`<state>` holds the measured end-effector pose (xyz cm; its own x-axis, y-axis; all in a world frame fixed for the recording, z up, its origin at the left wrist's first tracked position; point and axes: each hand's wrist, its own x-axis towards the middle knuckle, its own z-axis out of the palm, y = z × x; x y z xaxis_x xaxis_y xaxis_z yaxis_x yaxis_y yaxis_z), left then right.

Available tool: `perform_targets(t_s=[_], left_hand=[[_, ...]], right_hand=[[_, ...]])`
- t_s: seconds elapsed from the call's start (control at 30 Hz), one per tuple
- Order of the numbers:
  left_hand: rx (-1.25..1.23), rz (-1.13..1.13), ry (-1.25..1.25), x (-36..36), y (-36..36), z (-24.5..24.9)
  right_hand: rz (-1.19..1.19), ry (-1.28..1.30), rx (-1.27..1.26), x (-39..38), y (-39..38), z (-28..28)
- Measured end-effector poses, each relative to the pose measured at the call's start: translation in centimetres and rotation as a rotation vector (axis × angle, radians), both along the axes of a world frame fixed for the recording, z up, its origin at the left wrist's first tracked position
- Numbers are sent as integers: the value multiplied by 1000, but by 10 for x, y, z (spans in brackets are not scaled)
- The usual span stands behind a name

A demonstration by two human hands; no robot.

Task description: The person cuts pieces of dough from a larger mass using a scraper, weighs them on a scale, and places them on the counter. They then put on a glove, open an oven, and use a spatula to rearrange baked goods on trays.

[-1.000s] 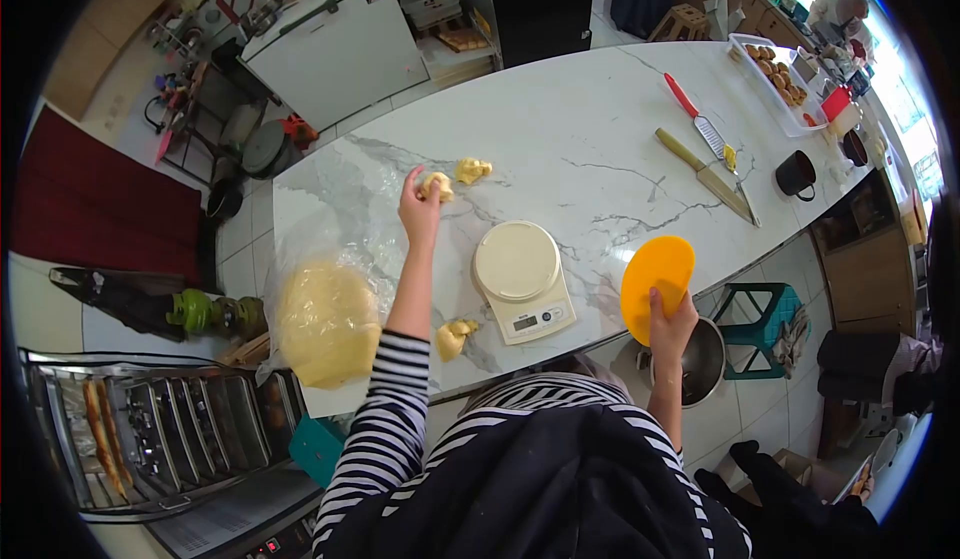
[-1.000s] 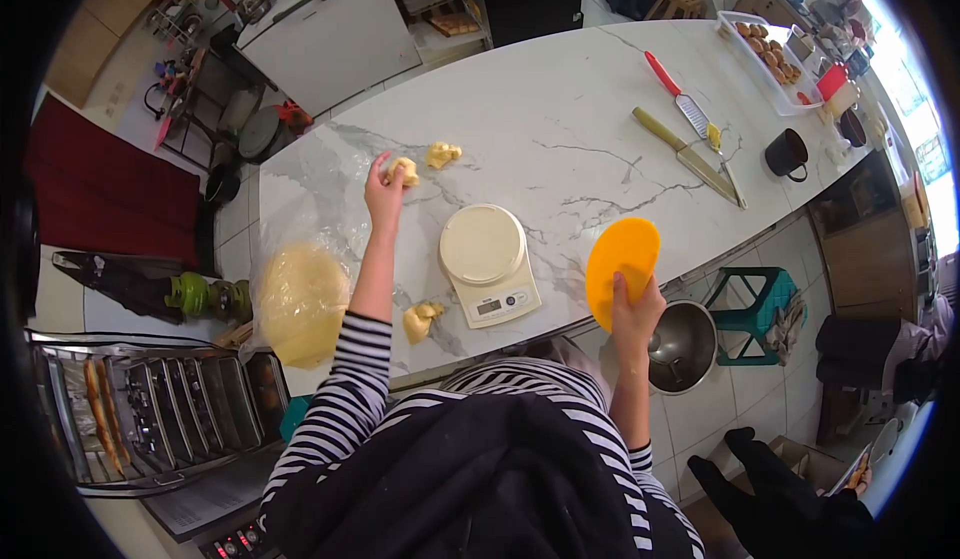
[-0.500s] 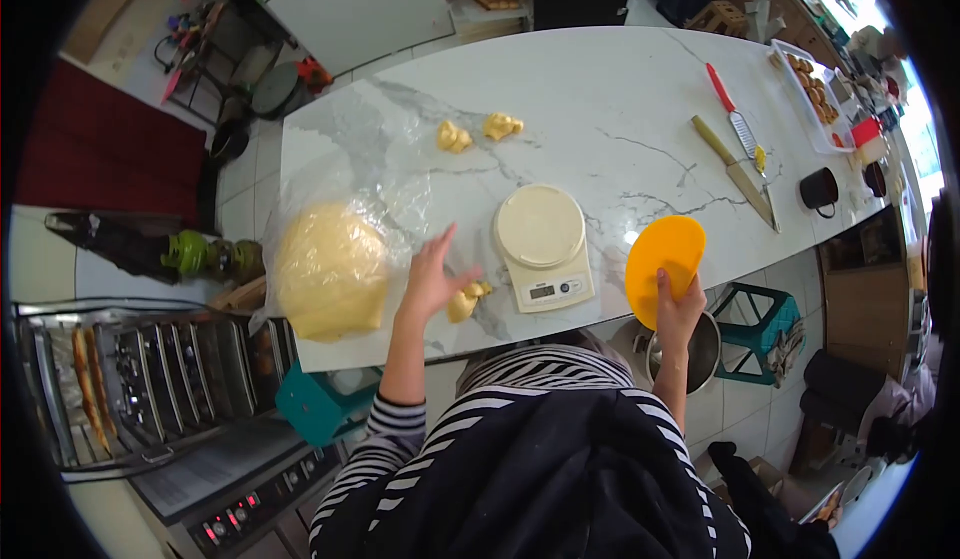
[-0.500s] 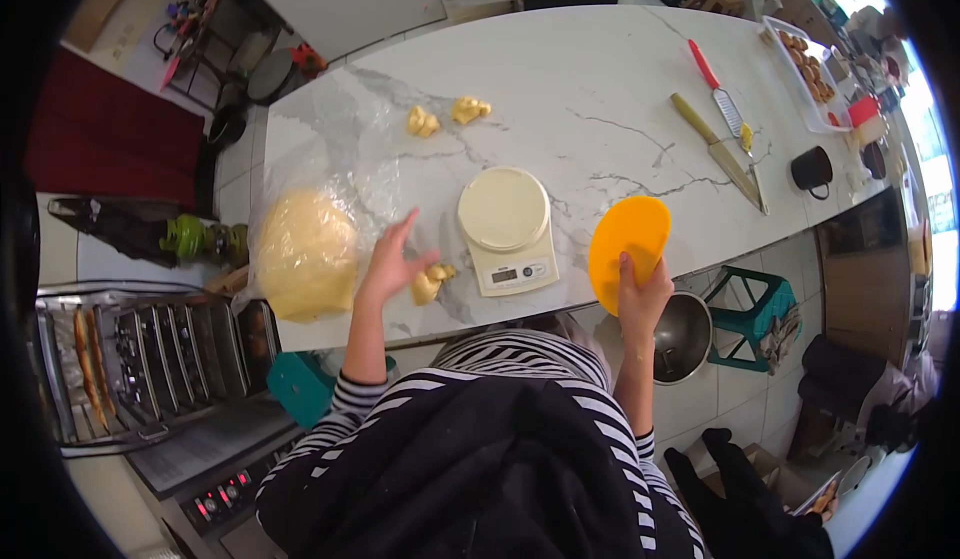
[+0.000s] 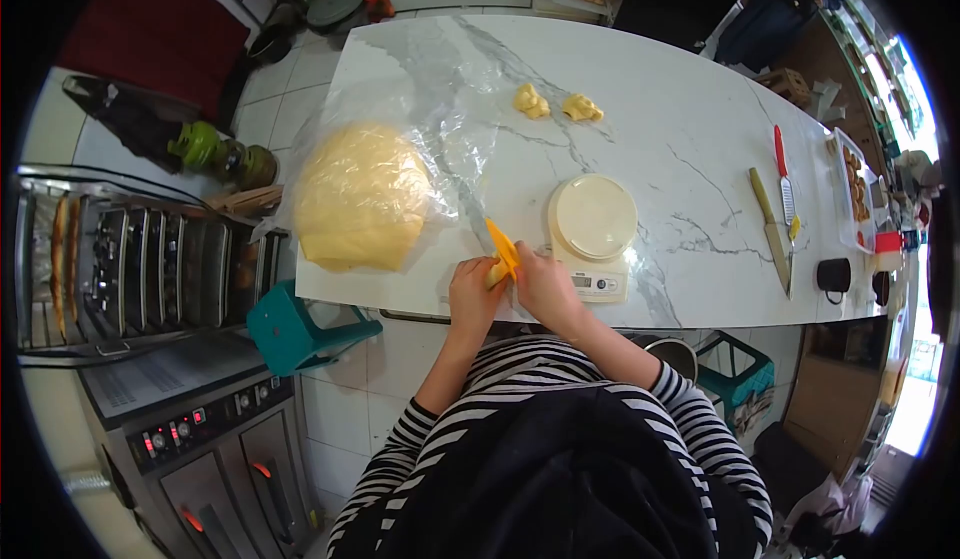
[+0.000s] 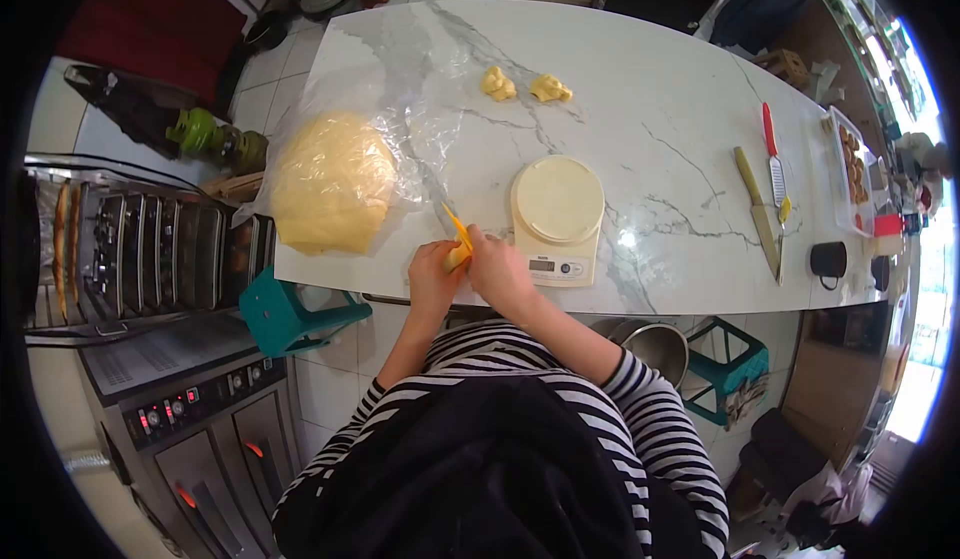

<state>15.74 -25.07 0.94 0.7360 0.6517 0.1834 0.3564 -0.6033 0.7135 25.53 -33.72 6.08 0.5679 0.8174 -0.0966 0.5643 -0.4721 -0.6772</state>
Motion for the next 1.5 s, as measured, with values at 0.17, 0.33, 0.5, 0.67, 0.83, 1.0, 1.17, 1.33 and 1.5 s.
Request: perform_targets(t_s=[0.17, 0.33, 0.5, 0.67, 0.83, 1.0, 1.17, 1.33, 1.5], left_hand=[[-81, 6, 5, -11, 3, -6], [-161, 139, -99, -22, 1, 4], [-358, 181, -368, -18, 12, -6], [-485, -81, -430, 57, -1, 44], [101, -405, -173, 132, -22, 21], [136, -421, 62, 101, -16, 42], [118, -356, 200, 37, 11, -5], [-65, -308, -11, 15, 16, -2], [-173, -243, -40, -3, 22, 12]], right_hand=[[33, -35, 23, 18, 45, -12], [86, 82, 128, 5, 2, -11], [-146, 139, 205, 18, -82, 4], [-739, 130, 435, 66, -110, 26], [-803, -23, 448, 63, -119, 45], [-906, -66, 402, 49, -149, 36], [-1043, -52, 438, 45, -183, 9], [-1015, -83, 374, 46, -175, 15], [-934, -70, 414, 52, -155, 24]])
